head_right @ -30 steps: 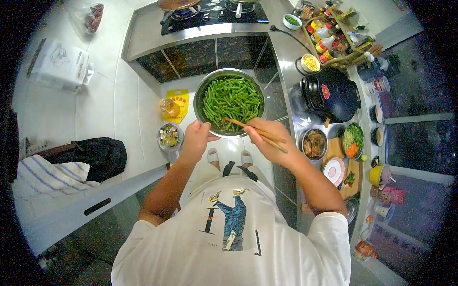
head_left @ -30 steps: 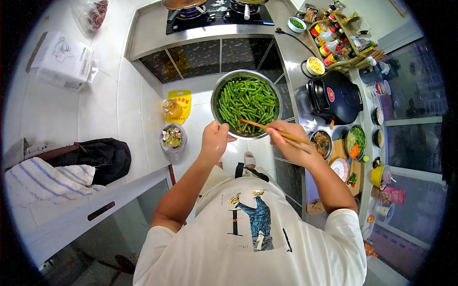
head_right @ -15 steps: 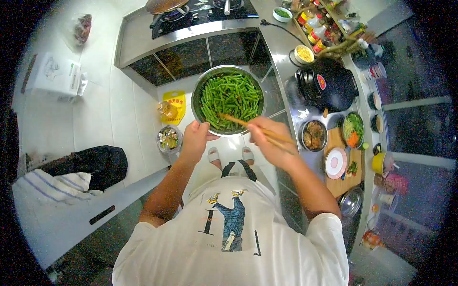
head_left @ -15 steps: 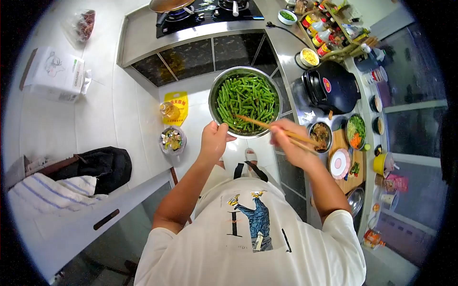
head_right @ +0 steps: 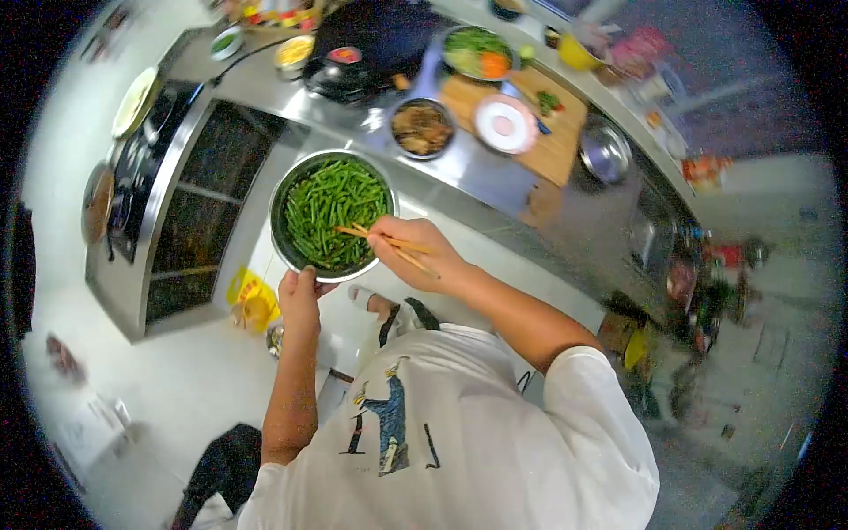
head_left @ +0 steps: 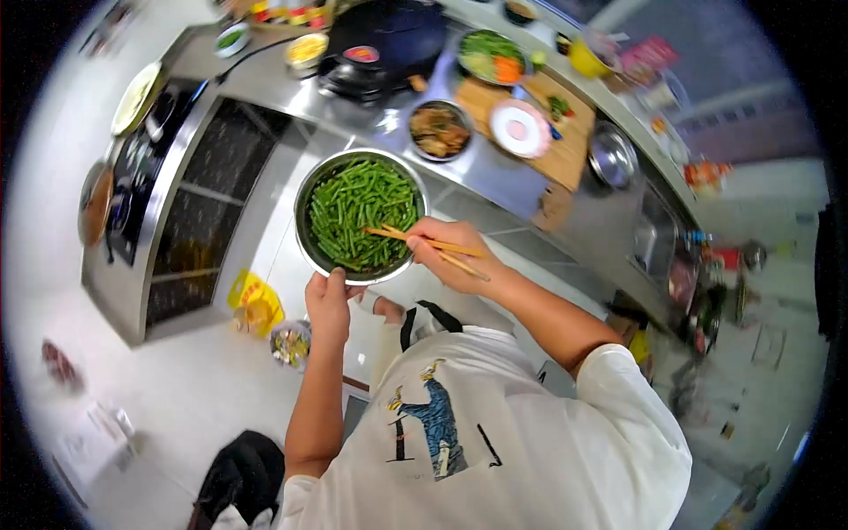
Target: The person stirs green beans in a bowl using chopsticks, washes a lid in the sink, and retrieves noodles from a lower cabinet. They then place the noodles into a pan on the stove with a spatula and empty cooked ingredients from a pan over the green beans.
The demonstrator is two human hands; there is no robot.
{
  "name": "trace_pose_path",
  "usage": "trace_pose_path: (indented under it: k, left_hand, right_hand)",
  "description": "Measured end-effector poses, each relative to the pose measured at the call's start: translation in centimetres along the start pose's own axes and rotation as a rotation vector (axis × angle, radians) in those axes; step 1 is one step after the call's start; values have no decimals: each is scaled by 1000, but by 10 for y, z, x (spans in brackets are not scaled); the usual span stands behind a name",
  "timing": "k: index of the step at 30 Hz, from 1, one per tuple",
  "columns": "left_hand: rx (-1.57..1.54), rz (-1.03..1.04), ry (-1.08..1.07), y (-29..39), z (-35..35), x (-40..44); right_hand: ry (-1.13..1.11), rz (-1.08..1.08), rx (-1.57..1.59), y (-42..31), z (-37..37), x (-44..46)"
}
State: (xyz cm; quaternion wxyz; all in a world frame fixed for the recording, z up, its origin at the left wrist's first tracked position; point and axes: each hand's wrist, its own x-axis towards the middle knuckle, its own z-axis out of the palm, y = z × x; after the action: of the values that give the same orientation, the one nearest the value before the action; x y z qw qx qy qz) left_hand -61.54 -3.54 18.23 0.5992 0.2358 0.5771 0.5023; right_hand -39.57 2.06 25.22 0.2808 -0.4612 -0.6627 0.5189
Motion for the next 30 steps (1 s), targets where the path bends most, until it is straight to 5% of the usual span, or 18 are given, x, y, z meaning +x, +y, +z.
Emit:
trace_pose_path:
  k: [4, 7, 18, 23, 30]
  left_hand:
    - [138, -68, -145, -30, 56, -2]
    - [204, -105, -265, -60, 113, -5]
    - [407, -457, -688, -246, 401, 11]
    - [499, -474, -715, -321, 459, 30]
    - [490, -473, -733, -326, 499, 39]
  right_hand:
    - [151, 53, 88, 46, -49, -52]
    - [449, 353, 397, 85, -88, -99]
    - [956, 414, 545, 270, -292, -307]
    - [1157, 404, 571, 304, -337, -338]
    - [1118, 412, 714, 398, -358, -317]
